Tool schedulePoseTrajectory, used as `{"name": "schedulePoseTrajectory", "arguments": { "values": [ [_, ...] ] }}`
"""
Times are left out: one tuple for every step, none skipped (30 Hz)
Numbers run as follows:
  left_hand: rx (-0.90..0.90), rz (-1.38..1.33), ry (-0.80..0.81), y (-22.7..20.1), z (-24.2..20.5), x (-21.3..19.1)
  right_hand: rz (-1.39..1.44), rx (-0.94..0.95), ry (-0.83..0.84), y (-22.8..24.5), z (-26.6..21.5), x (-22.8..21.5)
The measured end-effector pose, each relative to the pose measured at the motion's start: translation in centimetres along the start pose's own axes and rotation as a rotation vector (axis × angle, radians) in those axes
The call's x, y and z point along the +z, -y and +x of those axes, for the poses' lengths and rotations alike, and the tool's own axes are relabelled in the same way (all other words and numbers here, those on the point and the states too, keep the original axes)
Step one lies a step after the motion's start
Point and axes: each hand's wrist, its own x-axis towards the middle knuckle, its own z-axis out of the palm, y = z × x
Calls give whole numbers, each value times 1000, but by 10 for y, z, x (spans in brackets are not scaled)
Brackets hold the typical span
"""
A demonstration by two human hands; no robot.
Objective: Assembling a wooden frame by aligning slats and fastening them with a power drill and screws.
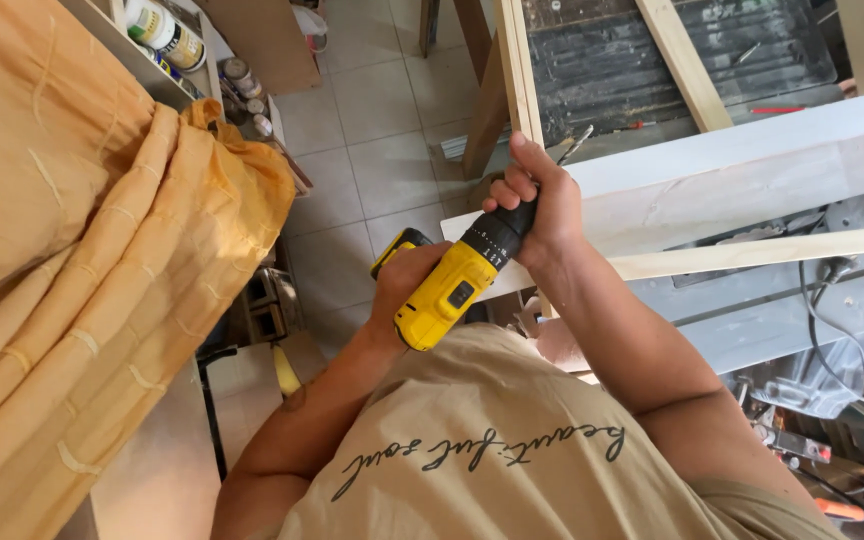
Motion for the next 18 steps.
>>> {"name": "schedulePoseTrajectory", "arguments": {
  "values": [
    [-54, -116, -21, -8, -2, 0, 2, -4, 7, -2, -2, -2],
    [-109, -231, -42, -16, -4, -1, 3, -8, 15, -4, -5, -4],
    [-106, -229, -35, -12, 0, -2, 9, -13, 13, -7, -5, -9],
    [-98, -260, -3, -6, 3, -4, 94, -102, 275, -11, -6, -14],
    [-106, -299, 24, -4, -2, -1, 172, -179, 527, -16, -12, -23],
    [-118, -305, 23, 2, -7, 1, 170, -169, 517, -19, -9, -27],
    [-126, -356, 56, 9, -13, 1, 171, -192, 574, -25, -6, -29],
    [-133, -407, 88, 14, -19, 0, 173, -216, 630, -30, -4, -31],
    [-133, -406, 89, 23, -17, -1, 174, -217, 629, -29, -3, -32],
    [-126, -455, 129, 31, -16, -2, 153, -177, 551, -28, -3, -32],
    [-125, -508, 172, 38, -18, -2, 132, -136, 464, -27, -6, -35],
    [-131, -512, 176, 41, -21, -2, 134, -134, 455, -30, -7, -38],
    [-131, -567, 213, 44, -24, -1, 94, -103, 387, -32, -7, -41],
    [-129, -623, 250, 48, -27, 0, 55, -72, 318, -35, -8, -44],
    [-136, -626, 252, 36, -28, -3, 56, -69, 311, -37, -8, -44],
    [-145, -547, 222, 25, -28, -6, 54, -48, 282, -39, -7, -43],
    [-161, -471, 196, 14, -31, -10, 55, -24, 246, -43, -9, -44],
    [-175, -476, 201, 10, -35, -13, 58, -16, 233, -46, -14, -41]
  ]
}}
